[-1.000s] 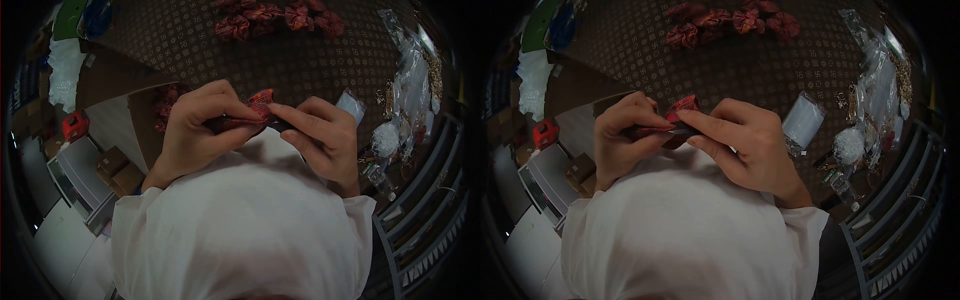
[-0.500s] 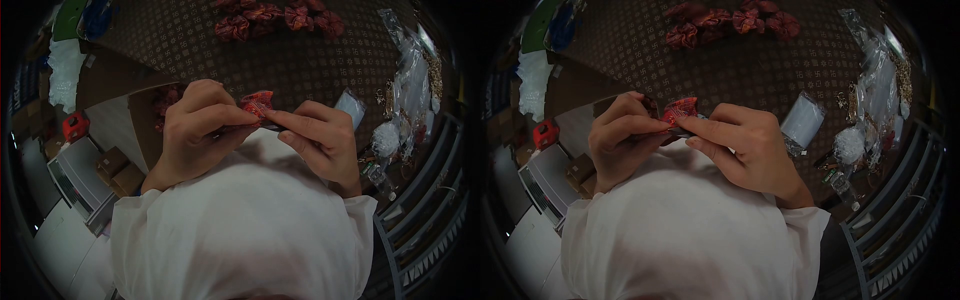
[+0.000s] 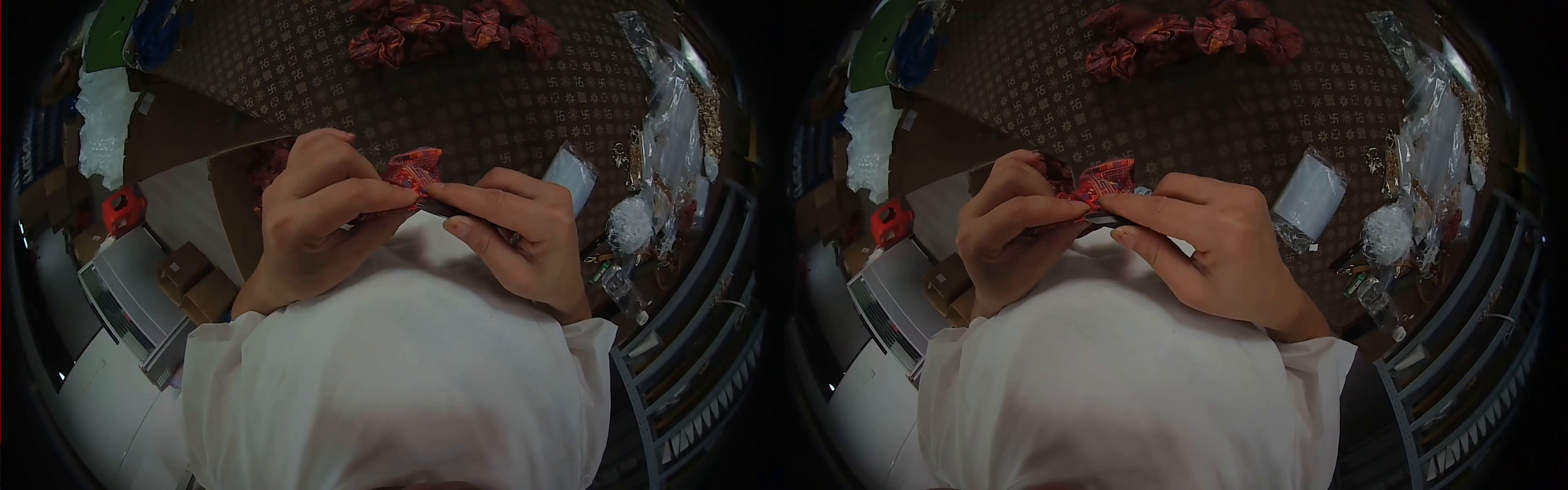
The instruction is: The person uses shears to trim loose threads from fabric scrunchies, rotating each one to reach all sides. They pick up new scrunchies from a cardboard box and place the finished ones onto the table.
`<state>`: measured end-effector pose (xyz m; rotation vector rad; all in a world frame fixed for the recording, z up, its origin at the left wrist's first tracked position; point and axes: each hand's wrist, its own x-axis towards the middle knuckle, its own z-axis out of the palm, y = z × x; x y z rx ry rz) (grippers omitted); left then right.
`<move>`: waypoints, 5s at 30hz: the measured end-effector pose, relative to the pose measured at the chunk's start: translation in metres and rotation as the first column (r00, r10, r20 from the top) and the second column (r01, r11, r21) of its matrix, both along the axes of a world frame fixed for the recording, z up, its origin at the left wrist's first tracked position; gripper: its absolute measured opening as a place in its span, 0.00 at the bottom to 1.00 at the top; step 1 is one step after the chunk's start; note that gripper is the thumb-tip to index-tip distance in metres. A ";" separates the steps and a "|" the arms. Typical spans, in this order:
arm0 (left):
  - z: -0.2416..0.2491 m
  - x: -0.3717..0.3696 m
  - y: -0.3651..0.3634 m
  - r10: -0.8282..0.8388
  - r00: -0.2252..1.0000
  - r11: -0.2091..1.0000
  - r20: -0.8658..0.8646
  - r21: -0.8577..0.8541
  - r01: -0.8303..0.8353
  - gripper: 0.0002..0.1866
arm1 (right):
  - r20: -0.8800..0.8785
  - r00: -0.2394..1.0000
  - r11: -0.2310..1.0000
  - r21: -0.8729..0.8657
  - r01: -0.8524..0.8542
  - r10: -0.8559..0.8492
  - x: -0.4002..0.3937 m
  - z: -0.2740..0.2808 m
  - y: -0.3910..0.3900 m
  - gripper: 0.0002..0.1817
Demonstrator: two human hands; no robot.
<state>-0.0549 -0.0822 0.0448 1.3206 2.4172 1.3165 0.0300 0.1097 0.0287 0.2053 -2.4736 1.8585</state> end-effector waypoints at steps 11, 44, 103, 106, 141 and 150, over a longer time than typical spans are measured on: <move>-0.001 0.000 -0.001 -0.006 0.999 1.000 -0.036 -0.007 0.006 0.12 | 0.084 0.994 0.993 -0.095 -0.067 0.075 -0.005 0.002 0.006 0.13; 0.002 -0.001 -0.002 0.051 0.270 0.985 0.962 -0.005 -0.171 0.03 | -0.210 0.949 0.965 0.064 0.255 -0.236 -0.008 -0.011 -0.012 0.22; -0.005 -0.002 0.002 0.015 0.234 0.985 0.972 0.026 -0.173 0.04 | 0.173 0.978 0.902 -0.394 0.179 -0.119 -0.003 -0.018 -0.010 0.15; -0.006 -0.004 0.000 0.035 0.305 0.987 0.952 0.015 -0.158 0.05 | 0.344 0.938 0.846 -0.512 0.150 0.042 -0.003 -0.016 -0.008 0.11; -0.007 -0.007 0.005 0.056 0.699 0.996 0.713 0.005 -0.085 0.04 | 0.465 0.871 0.816 -0.559 0.148 0.160 -0.020 -0.016 0.001 0.02; -0.009 -0.015 -0.002 0.077 0.619 0.924 0.781 0.177 -0.339 0.05 | 0.444 0.867 0.655 -0.727 0.203 0.224 -0.016 -0.024 0.004 0.02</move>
